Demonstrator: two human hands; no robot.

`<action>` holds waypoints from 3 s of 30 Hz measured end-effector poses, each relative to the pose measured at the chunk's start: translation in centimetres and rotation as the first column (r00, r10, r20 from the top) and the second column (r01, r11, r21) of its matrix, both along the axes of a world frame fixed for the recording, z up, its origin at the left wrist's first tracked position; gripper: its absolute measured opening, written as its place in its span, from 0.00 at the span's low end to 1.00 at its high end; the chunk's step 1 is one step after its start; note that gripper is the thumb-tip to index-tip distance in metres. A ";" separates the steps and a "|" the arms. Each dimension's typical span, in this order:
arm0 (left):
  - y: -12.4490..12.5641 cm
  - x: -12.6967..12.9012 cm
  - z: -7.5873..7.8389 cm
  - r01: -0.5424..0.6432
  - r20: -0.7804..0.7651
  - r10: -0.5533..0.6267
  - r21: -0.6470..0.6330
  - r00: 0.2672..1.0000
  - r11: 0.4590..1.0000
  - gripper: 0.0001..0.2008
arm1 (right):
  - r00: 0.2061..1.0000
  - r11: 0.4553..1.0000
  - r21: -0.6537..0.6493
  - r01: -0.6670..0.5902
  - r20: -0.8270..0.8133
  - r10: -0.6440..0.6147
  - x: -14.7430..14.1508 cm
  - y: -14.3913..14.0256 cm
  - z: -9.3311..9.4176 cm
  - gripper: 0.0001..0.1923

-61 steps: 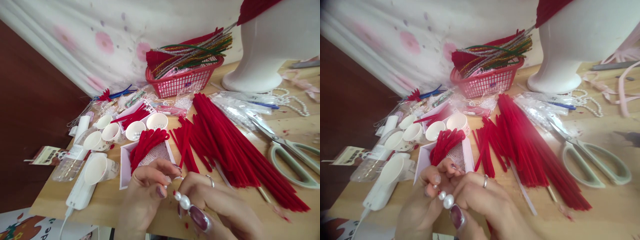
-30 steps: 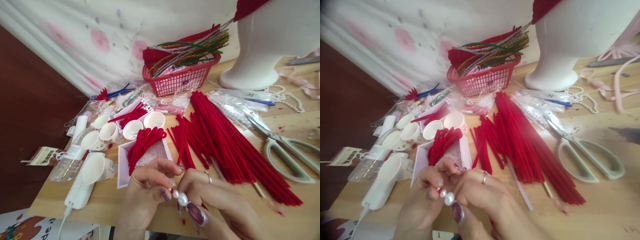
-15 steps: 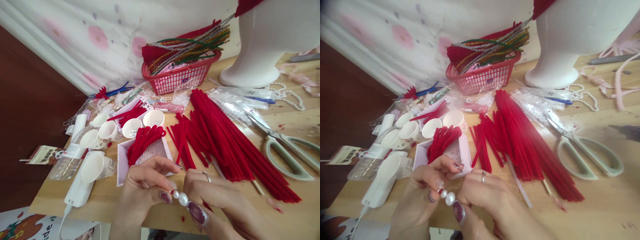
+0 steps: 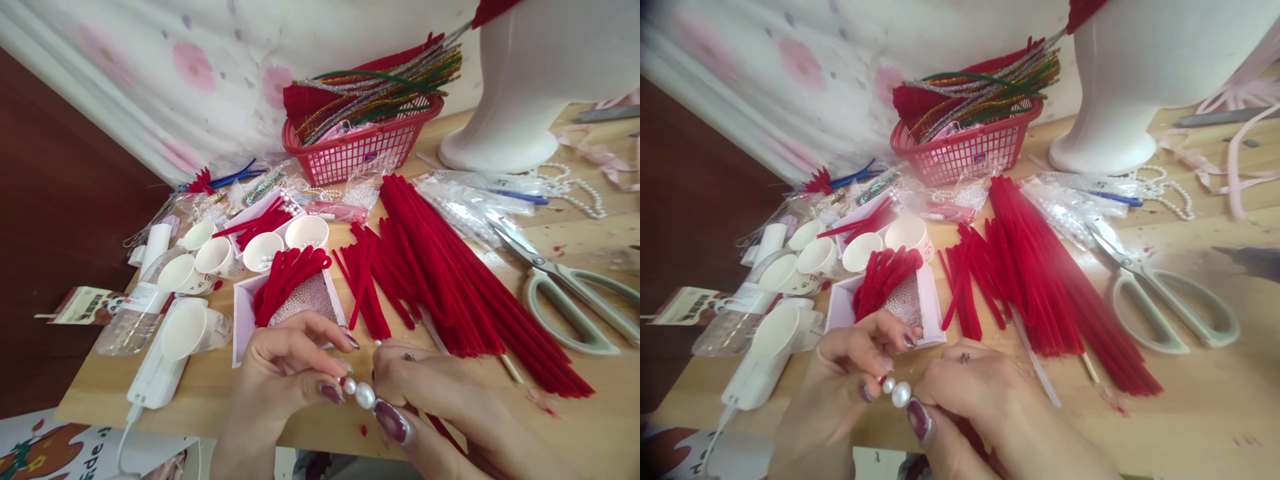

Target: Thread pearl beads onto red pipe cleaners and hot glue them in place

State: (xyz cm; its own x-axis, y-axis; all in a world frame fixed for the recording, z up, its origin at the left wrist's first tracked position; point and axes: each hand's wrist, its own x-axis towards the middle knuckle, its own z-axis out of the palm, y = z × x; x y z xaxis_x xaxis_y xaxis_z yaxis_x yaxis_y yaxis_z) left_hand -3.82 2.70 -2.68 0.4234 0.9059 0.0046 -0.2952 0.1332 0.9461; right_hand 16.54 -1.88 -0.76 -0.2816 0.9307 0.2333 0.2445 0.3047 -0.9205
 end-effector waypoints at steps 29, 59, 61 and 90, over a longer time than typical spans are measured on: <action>0.2 -0.4 1.0 -0.023 -0.173 0.080 0.307 0.982 0.951 0.06 | 0.999 0.999 0.031 0.003 0.034 -0.004 -0.1 -0.3 0.2 0.13; 0.1 -1.2 1.9 0.022 -0.309 0.171 0.534 0.936 0.845 0.10 | 0.995 0.996 -0.071 -0.061 0.068 0.066 0.1 0.6 0.3 0.11; -0.3 -0.7 1.5 -0.052 -0.234 0.168 0.433 0.958 0.900 0.08 | 0.997 0.996 -0.075 -0.043 0.065 0.048 0.0 0.6 0.4 0.11; -3.9 3.5 2.7 -0.455 -0.086 0.447 -0.168 0.891 0.875 0.12 | 0.970 0.947 0.252 0.200 0.082 -0.227 -2.0 -2.8 -0.5 0.10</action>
